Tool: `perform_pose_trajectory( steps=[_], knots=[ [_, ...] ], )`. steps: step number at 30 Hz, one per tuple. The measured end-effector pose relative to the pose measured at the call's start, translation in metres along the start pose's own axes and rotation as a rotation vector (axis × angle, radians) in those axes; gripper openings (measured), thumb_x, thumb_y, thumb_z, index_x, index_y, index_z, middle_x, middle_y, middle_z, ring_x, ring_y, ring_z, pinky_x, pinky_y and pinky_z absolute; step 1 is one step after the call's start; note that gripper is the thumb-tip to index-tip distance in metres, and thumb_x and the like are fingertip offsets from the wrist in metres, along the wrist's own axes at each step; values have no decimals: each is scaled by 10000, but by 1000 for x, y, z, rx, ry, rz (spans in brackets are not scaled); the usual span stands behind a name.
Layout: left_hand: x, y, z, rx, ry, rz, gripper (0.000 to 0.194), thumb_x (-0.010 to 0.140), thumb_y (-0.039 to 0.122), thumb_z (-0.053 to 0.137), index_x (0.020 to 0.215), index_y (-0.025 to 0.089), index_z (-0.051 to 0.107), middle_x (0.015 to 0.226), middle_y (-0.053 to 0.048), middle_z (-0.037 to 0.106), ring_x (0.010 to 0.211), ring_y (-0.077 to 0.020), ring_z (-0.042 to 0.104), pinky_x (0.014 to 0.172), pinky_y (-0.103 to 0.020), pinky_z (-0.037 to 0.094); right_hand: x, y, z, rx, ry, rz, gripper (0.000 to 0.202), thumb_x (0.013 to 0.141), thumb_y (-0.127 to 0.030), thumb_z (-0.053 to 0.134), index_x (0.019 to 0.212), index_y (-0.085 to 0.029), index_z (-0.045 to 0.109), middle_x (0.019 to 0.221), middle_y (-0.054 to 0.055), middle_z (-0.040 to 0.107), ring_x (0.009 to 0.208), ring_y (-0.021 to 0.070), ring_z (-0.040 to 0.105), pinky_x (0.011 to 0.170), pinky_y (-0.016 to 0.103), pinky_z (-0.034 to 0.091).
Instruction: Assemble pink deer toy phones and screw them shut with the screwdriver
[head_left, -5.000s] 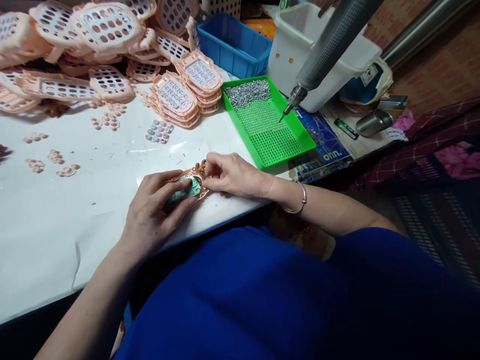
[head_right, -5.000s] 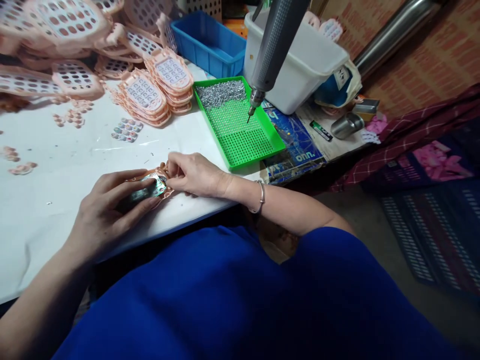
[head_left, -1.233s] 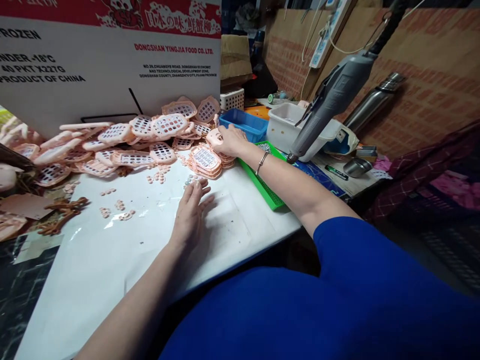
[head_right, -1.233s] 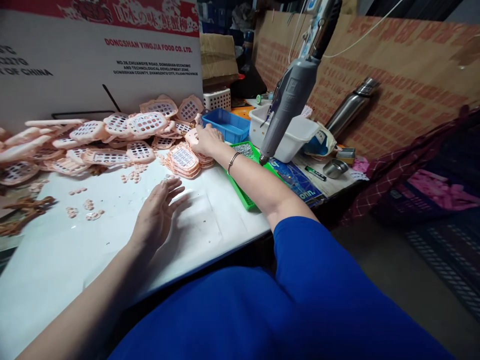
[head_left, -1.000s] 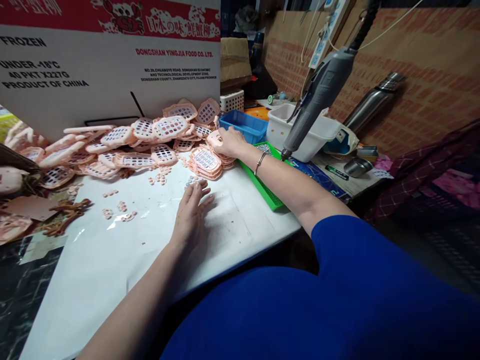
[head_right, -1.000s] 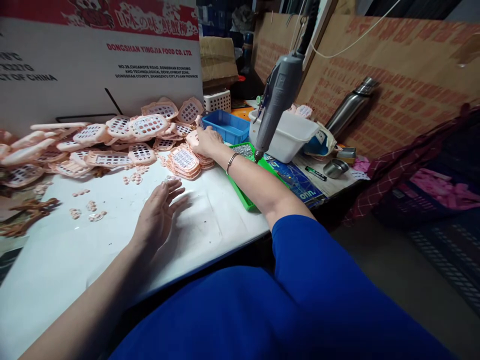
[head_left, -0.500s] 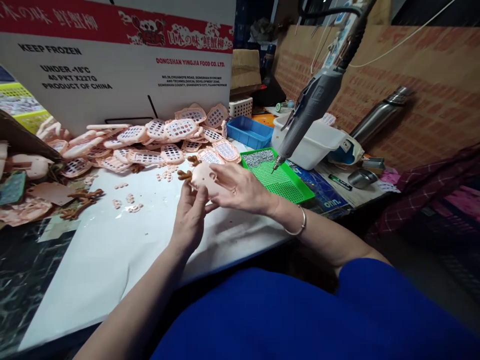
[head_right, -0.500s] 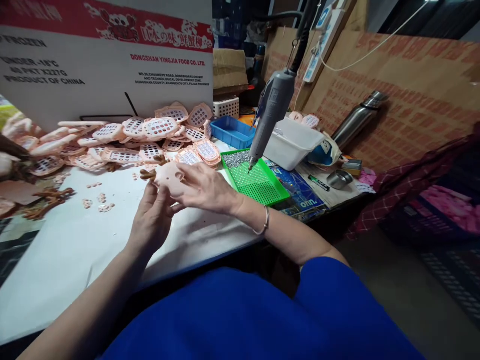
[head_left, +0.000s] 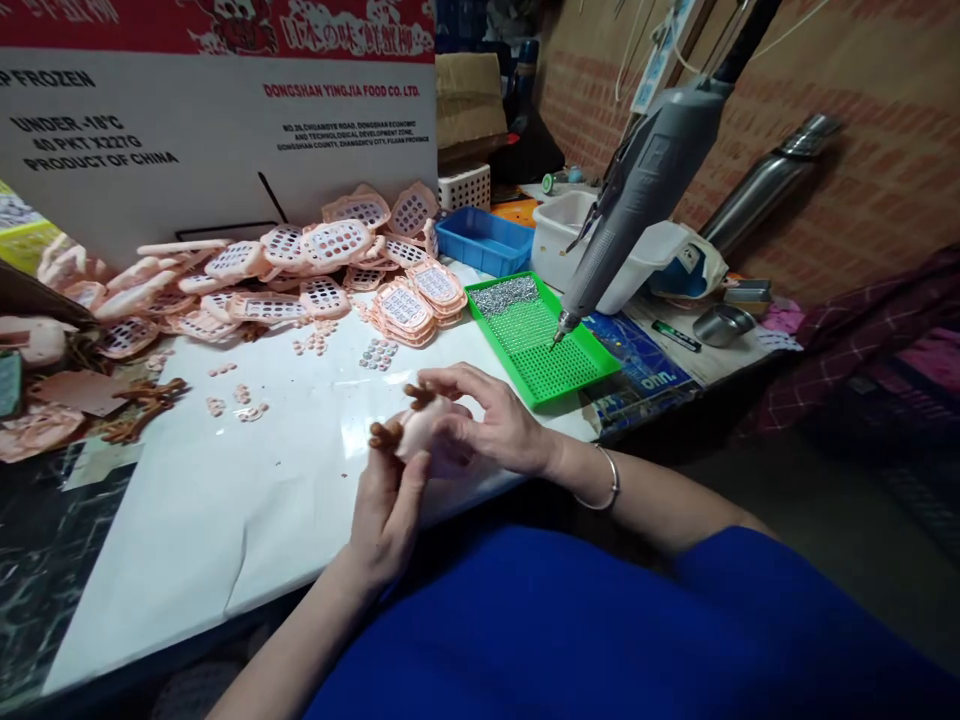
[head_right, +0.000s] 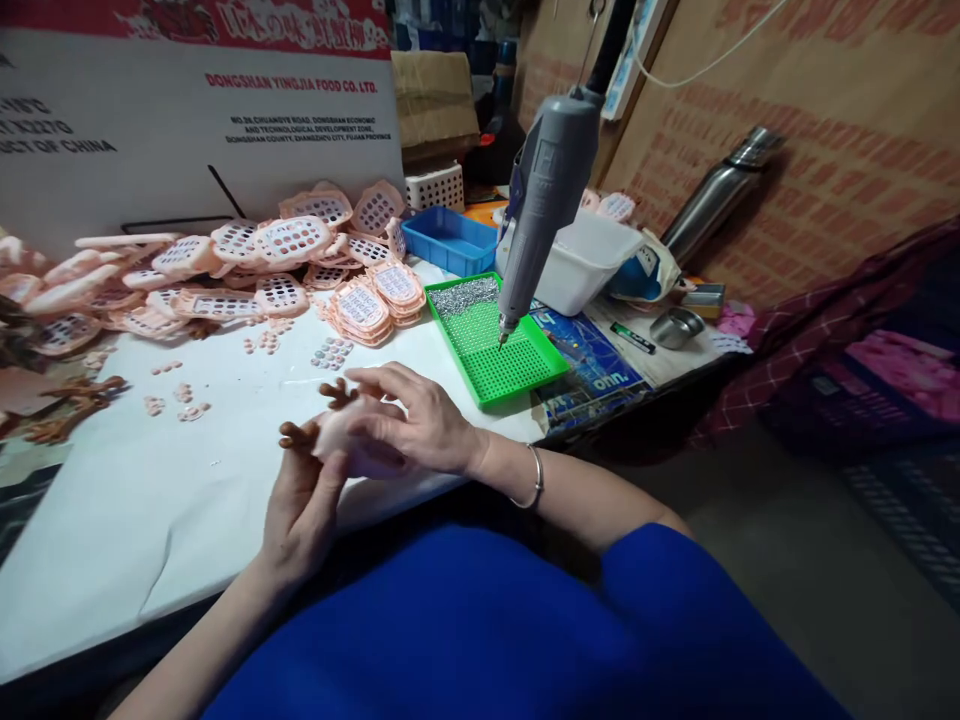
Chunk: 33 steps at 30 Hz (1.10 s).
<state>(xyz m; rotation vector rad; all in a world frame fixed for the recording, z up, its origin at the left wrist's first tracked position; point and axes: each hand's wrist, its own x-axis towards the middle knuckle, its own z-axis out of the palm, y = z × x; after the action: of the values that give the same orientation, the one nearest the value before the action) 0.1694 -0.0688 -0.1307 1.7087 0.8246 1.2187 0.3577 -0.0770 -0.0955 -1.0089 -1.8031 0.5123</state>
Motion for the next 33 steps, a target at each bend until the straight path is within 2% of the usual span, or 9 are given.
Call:
perform_pose_trajectory(
  steps=[3,6,10,13,16,20,24,27,33],
  knots=[
    [-4,4,-4,-26,-99,-39,429,990,498,580,1299,210,652,1224,-114,731,1143,-273,703,987,-400,574,8,-9,-5,183,-80,176,325,944,-457,700,969,-133,694,925,41,669,848,129,621,844,285,539],
    [-4,12,-3,-63,-36,-109,405,946,526,646,1201,220,717,1150,-96,757,1073,-266,726,870,-345,608,13,-13,-4,309,-81,293,323,834,-422,811,827,-141,653,868,9,641,797,109,581,787,256,506],
    [-3,17,1,-85,79,-203,414,875,593,714,1082,239,772,1075,-70,764,1083,-269,711,878,-332,596,16,-12,-4,407,-86,413,298,740,-333,876,780,-138,654,816,-15,626,759,94,550,730,224,477],
    [-5,13,1,-97,96,-242,476,863,649,700,1077,229,767,1096,-77,759,1088,-262,704,945,-347,569,15,-12,-10,404,-160,450,182,829,-272,801,908,-125,729,911,19,705,861,106,625,830,235,497],
    [-8,10,0,-104,85,-209,444,878,628,695,1077,235,746,1109,-76,753,1134,-254,692,1007,-355,534,14,-15,-16,302,-197,368,143,897,-239,728,967,-117,755,951,39,739,903,111,652,899,249,496],
    [-10,9,0,-127,65,-170,352,899,560,706,1092,267,726,1111,-55,745,1182,-242,678,1036,-356,514,11,-17,-18,179,-135,170,108,901,-209,715,895,-107,750,864,27,717,829,106,625,848,244,489],
    [-13,9,0,-130,24,-184,349,905,542,708,1119,266,710,1113,-59,739,1203,-247,668,1068,-372,493,11,-19,-20,189,-151,197,98,886,-208,744,857,-115,735,824,10,707,770,96,610,797,233,487],
    [-13,11,1,-113,75,-173,350,894,539,724,1094,253,693,1114,-61,730,1196,-257,665,1113,-404,464,10,-20,-22,110,-197,199,131,922,-256,731,922,-125,749,872,20,715,794,104,620,820,244,486],
    [-9,21,11,-74,165,-96,352,891,547,726,1065,247,671,1058,-49,721,1084,-242,692,1051,-387,510,3,-14,-18,-80,-145,-5,205,954,-309,709,981,-109,745,878,42,698,824,125,617,803,245,478]
  ],
)
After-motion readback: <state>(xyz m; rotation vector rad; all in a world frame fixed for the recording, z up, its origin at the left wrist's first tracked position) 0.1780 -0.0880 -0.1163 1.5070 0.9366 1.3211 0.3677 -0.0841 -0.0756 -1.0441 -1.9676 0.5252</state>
